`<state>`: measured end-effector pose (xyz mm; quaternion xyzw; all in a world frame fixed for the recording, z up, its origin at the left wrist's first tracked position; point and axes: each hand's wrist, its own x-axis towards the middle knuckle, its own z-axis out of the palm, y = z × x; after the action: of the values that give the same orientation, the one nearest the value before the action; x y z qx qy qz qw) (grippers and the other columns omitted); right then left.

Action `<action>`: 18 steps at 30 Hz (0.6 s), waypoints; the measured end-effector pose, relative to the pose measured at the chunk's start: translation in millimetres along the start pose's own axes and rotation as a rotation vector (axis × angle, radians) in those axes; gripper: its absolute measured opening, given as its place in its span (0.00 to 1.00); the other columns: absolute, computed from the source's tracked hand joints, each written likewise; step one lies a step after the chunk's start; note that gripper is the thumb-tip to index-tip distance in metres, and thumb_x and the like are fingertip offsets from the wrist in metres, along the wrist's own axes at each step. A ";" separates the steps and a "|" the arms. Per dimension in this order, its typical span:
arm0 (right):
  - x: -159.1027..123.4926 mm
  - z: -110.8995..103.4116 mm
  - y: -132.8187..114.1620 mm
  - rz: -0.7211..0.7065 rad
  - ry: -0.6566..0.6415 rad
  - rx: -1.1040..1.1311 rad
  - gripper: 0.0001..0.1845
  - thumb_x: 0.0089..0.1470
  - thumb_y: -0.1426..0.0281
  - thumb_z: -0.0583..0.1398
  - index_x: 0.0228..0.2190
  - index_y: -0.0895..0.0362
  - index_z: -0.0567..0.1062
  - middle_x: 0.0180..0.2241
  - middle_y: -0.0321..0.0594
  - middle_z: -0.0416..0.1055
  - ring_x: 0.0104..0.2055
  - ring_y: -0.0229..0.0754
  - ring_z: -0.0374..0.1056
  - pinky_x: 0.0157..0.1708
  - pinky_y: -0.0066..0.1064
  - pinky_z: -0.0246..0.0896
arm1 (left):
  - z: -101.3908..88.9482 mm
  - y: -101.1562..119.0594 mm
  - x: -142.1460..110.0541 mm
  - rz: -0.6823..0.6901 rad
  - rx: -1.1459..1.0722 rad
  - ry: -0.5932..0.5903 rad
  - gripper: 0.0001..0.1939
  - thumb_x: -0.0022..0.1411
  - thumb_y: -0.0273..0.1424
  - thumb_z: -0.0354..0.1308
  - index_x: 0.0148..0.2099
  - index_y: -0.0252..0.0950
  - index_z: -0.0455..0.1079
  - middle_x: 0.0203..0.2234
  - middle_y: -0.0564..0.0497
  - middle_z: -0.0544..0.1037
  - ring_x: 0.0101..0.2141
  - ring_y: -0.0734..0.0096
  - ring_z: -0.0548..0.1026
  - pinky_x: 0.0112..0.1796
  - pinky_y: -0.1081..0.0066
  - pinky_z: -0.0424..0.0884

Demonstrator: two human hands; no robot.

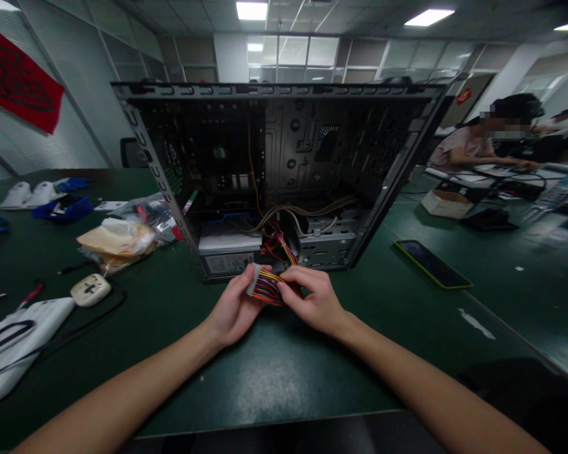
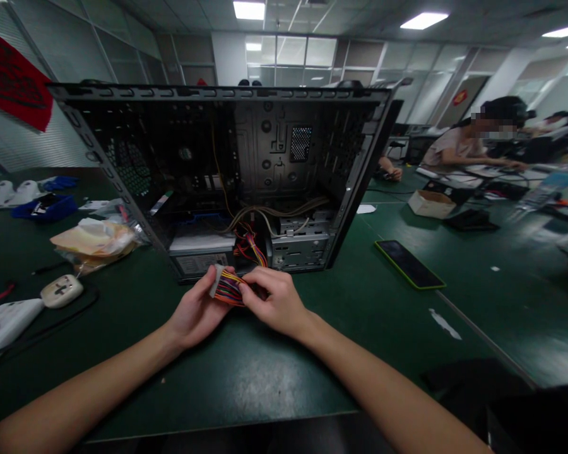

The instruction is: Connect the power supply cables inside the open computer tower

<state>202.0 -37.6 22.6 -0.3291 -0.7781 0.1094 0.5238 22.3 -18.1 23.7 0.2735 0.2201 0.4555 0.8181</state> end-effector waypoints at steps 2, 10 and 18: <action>-0.4 -0.3 0.5 -0.016 -0.006 -0.011 0.07 0.63 0.71 0.58 0.33 0.57 0.75 0.27 0.40 0.74 0.28 0.39 0.69 0.30 0.30 0.65 | -0.4 -1.0 -0.1 0.007 0.009 -0.007 0.15 0.59 0.38 0.71 0.40 0.30 0.79 0.33 0.47 0.83 0.35 0.67 0.79 0.42 0.69 0.76; 12.8 -24.4 -3.5 0.025 -0.038 0.026 0.12 0.64 0.66 0.57 0.32 0.57 0.76 0.28 0.41 0.75 0.29 0.40 0.70 0.31 0.32 0.66 | -8.1 -4.4 3.0 -0.014 0.107 -0.105 0.20 0.59 0.44 0.70 0.43 0.30 0.79 0.37 0.43 0.83 0.39 0.62 0.79 0.46 0.65 0.75; -34.3 -206.2 38.4 1.043 -0.054 0.068 0.31 0.47 0.41 0.65 0.21 0.59 0.73 0.17 0.36 0.63 0.18 0.34 0.59 0.18 0.27 0.52 | -12.6 -8.6 8.7 -0.017 0.291 -0.130 0.22 0.55 0.46 0.72 0.42 0.32 0.81 0.38 0.43 0.83 0.37 0.65 0.78 0.37 0.73 0.73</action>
<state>408.3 -65.9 65.5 -0.6527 -0.5200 0.3894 0.3898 24.3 -11.2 7.6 0.4161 0.2325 0.3931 0.7863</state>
